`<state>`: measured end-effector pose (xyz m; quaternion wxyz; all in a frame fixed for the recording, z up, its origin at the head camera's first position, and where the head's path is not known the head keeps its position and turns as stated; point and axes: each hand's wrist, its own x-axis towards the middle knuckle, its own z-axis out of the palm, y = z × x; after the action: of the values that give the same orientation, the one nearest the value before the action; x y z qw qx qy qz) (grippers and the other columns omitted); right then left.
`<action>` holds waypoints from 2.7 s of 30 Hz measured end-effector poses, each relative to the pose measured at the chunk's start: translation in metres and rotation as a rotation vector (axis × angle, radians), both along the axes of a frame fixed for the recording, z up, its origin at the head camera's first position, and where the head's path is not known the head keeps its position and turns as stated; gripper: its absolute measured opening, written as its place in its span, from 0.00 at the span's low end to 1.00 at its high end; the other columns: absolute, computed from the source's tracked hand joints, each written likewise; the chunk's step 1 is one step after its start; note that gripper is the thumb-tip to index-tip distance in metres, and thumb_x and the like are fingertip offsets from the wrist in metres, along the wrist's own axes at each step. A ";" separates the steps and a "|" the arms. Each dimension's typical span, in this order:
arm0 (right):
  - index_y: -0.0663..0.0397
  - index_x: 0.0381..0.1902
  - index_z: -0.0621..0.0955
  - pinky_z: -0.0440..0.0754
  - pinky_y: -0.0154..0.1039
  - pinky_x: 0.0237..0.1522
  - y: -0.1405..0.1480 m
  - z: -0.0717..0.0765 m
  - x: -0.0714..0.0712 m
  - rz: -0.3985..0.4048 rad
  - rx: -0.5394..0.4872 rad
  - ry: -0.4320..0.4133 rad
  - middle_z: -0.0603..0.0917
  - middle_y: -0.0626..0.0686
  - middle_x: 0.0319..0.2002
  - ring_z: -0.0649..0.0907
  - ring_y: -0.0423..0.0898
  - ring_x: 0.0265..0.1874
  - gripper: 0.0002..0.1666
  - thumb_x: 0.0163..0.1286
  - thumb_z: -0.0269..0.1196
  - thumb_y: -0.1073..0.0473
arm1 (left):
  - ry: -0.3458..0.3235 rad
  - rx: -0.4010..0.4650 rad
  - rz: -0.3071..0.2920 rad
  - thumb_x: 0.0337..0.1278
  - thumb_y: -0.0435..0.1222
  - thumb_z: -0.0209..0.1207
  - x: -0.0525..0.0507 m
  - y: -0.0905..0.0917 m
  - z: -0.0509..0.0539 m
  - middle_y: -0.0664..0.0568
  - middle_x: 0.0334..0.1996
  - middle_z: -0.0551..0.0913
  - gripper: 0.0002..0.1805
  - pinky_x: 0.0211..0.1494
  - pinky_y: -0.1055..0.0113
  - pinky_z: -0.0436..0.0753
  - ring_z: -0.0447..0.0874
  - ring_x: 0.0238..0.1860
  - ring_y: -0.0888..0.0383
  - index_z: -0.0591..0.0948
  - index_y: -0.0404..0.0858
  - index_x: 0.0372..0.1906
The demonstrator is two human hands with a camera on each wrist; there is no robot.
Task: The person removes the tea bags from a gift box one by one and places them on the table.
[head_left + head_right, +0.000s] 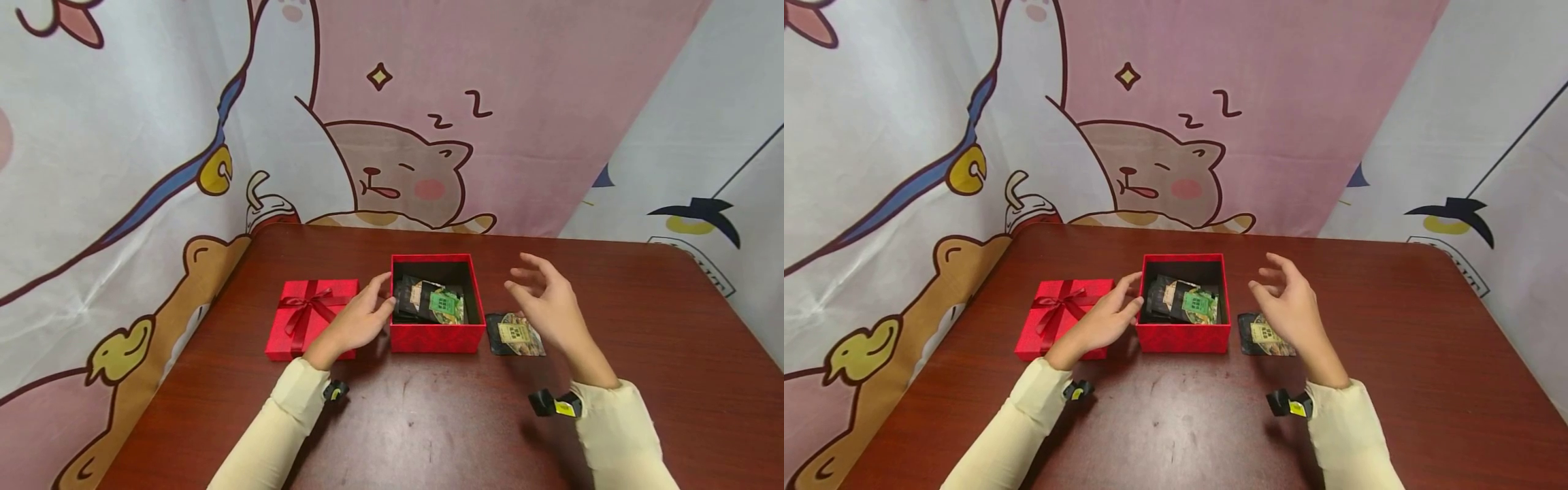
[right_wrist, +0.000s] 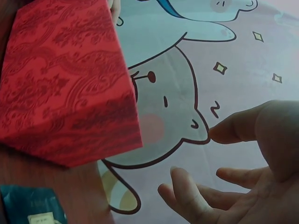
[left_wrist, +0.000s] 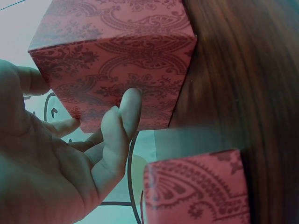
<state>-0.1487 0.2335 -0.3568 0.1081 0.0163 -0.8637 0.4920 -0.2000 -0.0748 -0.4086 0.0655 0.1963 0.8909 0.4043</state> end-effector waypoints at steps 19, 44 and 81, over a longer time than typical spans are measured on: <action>0.56 0.75 0.61 0.84 0.34 0.28 -0.034 0.013 -0.009 0.062 -0.044 -0.033 0.76 0.66 0.61 0.83 0.61 0.52 0.38 0.71 0.61 0.59 | -0.033 0.033 -0.019 0.73 0.42 0.51 0.000 0.000 0.001 0.54 0.33 0.81 0.32 0.56 0.52 0.75 0.84 0.35 0.59 0.56 0.41 0.77; 0.56 0.74 0.61 0.77 0.57 0.56 -0.078 0.002 -0.029 0.096 0.061 -0.130 0.74 0.65 0.64 0.80 0.62 0.57 0.39 0.70 0.62 0.57 | -0.020 0.023 -0.021 0.73 0.43 0.50 0.000 -0.001 0.003 0.49 0.51 0.79 0.32 0.57 0.52 0.76 0.82 0.49 0.59 0.57 0.42 0.77; 0.65 0.73 0.57 0.67 0.61 0.64 -0.101 -0.019 -0.057 0.011 0.175 -0.388 0.67 0.70 0.68 0.68 0.66 0.66 0.43 0.71 0.55 0.46 | -0.005 0.015 -0.025 0.73 0.43 0.51 0.001 -0.001 -0.002 0.48 0.48 0.78 0.32 0.57 0.53 0.75 0.82 0.45 0.61 0.57 0.42 0.77</action>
<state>-0.2059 0.1321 -0.3762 -0.0647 -0.0647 -0.9077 0.4095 -0.1992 -0.0757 -0.4102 0.0713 0.2070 0.8851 0.4107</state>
